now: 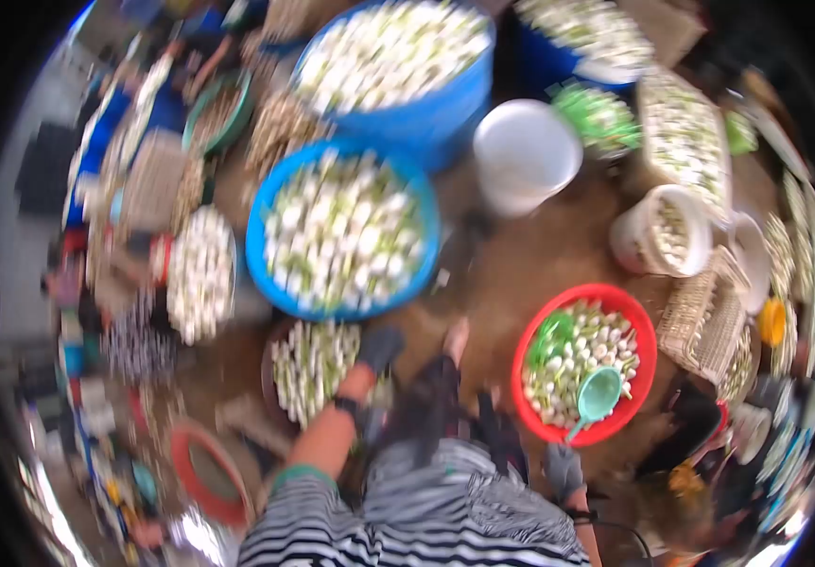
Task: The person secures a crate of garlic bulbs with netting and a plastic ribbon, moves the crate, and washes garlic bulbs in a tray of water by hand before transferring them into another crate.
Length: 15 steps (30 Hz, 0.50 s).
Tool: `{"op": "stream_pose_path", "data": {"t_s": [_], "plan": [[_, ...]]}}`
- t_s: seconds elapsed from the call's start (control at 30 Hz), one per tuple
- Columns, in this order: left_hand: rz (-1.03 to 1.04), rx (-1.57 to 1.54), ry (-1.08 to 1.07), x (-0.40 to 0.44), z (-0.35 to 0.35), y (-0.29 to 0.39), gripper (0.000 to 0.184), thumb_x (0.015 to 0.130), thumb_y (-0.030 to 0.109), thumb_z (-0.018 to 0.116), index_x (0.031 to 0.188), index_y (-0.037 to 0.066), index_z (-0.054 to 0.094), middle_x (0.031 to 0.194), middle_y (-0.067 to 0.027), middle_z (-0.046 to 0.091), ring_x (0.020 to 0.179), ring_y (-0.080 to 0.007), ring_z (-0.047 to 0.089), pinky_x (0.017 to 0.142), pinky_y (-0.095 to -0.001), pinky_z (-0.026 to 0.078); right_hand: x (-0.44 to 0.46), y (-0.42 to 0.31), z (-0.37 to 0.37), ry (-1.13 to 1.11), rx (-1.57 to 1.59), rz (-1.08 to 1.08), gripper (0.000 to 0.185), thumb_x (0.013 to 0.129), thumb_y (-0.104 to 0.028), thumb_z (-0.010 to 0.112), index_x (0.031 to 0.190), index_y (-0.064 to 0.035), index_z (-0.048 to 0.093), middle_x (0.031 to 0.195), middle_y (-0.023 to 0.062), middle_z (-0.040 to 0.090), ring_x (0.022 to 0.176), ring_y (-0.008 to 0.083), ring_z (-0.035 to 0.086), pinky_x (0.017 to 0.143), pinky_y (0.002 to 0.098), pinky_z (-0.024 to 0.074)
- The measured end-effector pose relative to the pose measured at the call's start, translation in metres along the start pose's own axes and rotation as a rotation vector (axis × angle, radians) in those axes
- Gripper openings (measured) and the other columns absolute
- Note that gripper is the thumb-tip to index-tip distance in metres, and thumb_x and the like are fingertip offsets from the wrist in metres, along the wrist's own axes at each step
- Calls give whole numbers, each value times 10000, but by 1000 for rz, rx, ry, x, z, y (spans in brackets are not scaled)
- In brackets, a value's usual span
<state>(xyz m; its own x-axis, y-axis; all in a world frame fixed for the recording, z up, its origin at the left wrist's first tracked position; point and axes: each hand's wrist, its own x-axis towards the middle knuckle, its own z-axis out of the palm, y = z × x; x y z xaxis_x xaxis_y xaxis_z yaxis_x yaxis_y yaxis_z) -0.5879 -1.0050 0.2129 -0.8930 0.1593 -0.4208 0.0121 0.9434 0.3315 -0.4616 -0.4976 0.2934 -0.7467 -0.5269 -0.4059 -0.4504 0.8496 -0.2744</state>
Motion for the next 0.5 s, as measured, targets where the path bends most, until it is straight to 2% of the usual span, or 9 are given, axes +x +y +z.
{"op": "stream_pose_path", "data": {"t_s": [0.03, 0.1, 0.17, 0.23, 0.27, 0.3, 0.4, 0.43, 0.5], "plan": [[-66, -49, -4, -1, -8, 0, 138, 825, 155, 492, 806, 98, 617, 736, -157, 604, 654, -338, 582, 579, -463, 451, 17, -7, -28, -178, 388, 214, 112, 799, -188, 568, 758, -91, 530, 657, 19, 525, 574, 171, 532, 499, 297, 415], [-148, -199, 62, -30, -8, 4, 151, 807, 151, 504, 851, 96, 637, 828, -167, 621, 758, -343, 597, 651, -454, 470, 55, -24, -93, -234, 1173, 879, 220, 909, -253, 504, 768, -91, 555, 649, -27, 509, 523, 71, 451, 474, 239, 348], [-225, -265, 109, -69, 9, 8, 185, 790, 147, 515, 897, 94, 656, 920, -176, 638, 863, -348, 613, 722, -445, 489, 74, -29, -124, -233, 1018, 961, 209, 903, -241, 504, 767, -95, 568, 630, -27, 499, 523, 69, 464, 470, 231, 358], [-320, -173, 131, -111, 20, 8, 139, 766, 122, 519, 803, 69, 642, 853, -194, 638, 785, -365, 620, 653, -446, 489, 73, 15, -112, -245, 1153, 907, 195, 898, -237, 517, 778, -92, 571, 646, -24, 512, 536, 73, 481, 461, 227, 369], [-366, -255, -57, -136, 11, 7, 162, 777, 118, 514, 833, 65, 657, 865, -194, 649, 794, -378, 630, 663, -460, 496, 73, 40, -104, -256, 1100, 870, 162, 891, -225, 531, 809, -92, 575, 679, -22, 523, 543, 79, 488, 452, 224, 373], [-455, -199, -264, -169, 128, -45, 169, 767, 128, 540, 855, 69, 671, 863, -176, 657, 807, -372, 633, 698, -463, 502, 78, 43, -105, -243, 1146, 838, 166, 890, -223, 528, 794, -97, 577, 670, -25, 519, 546, 80, 487, 457, 227, 374], [-380, -146, -216, -168, 98, -48, 174, 773, 142, 539, 861, 71, 671, 867, -169, 660, 815, -363, 635, 707, -458, 503, 87, 47, -126, 53, 1299, 859, 208, 887, -223, 516, 731, -102, 582, 638, -32, 513, 552, 92, 486, 489, 247, 385], [-356, -141, -199, -155, 84, -42, 176, 775, 147, 539, 863, 72, 671, 868, -166, 660, 818, -360, 636, 711, -456, 503, 86, 64, -116, 49, 1437, 740, 227, 887, -218, 504, 724, -83, 587, 625, -25, 517, 572, 89, 478, 508, 271, 385], [-320, -124, -195, -131, 63, -29, 180, 780, 157, 538, 867, 73, 671, 870, -162, 662, 824, -354, 637, 717, -453, 504, 91, 56, -111, 34, 989, 701, 233, 877, -217, 505, 737, -53, 593, 628, -16, 525, 584, 79, 456, 518, 285, 381]]}}
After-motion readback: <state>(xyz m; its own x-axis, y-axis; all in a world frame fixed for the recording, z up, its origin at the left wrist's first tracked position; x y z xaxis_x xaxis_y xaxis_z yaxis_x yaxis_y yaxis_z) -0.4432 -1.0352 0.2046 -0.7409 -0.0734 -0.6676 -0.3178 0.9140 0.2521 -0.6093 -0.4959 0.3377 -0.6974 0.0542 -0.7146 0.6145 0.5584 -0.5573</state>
